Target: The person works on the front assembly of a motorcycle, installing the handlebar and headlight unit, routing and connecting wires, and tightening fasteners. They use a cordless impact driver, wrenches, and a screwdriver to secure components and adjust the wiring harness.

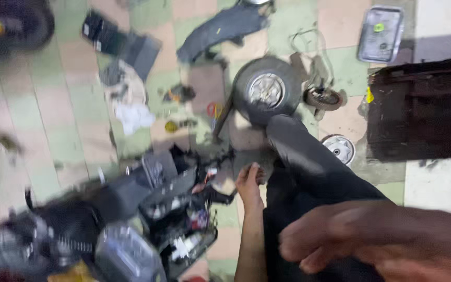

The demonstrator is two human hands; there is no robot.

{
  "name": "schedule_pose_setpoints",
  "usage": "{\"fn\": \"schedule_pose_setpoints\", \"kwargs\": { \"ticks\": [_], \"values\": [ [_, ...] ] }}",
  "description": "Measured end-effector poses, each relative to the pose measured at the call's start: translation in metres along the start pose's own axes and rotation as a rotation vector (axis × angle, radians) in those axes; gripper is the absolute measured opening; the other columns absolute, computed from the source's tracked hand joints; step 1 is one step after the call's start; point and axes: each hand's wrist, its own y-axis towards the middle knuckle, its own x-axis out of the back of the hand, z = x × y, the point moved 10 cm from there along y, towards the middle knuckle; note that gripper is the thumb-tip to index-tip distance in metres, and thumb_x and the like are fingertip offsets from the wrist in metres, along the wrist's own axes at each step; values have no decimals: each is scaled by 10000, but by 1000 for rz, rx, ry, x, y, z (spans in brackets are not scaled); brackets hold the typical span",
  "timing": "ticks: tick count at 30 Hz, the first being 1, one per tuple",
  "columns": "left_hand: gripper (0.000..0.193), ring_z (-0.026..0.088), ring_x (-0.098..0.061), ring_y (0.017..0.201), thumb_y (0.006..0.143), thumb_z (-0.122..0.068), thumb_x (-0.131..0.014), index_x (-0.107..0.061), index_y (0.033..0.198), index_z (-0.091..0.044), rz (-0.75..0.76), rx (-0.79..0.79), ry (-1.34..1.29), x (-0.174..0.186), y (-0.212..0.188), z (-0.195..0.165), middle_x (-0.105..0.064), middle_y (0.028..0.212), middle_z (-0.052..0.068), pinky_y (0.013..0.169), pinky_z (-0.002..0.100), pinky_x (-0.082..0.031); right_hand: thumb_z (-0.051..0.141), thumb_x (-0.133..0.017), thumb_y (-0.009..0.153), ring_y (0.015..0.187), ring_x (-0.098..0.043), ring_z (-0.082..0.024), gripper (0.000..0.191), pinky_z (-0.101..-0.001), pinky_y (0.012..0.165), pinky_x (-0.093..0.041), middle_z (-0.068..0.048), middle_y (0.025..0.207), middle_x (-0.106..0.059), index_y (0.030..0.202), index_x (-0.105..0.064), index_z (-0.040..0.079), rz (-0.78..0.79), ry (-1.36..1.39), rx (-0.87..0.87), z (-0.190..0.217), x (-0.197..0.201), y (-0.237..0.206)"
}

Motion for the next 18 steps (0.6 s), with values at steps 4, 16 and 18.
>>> {"fn": "schedule_pose_setpoints", "kwargs": {
  "ticks": [4,16,18],
  "values": [
    [201,124,-665,694,907,-160,-771,-708,1032,-17,85,0,79,-46,5,-11,-723,840,39,582,256,-465,186,-527,996,1237,-621,-322,453,-485,1003,-500,-222,1355,-627,1401,-492,-17,-98,9,121,54,15,-29],
    [162,115,-648,624,894,-204,-743,-757,981,-69,302,14,494,-298,113,-42,-727,751,26,562,259,-473,306,-445,1081,1232,-633,-461,512,-578,1049,-456,-339,1365,-614,1424,-433,-74,-284,247,352,198,173,-19],
    [164,115,-645,620,897,-208,-738,-756,982,-68,354,0,509,-383,155,-49,-725,748,27,558,260,-470,307,-470,1063,1231,-617,-386,521,-484,1034,-466,-286,1370,-613,1418,-444,-74,-20,75,591,255,220,17]
  ]
}}
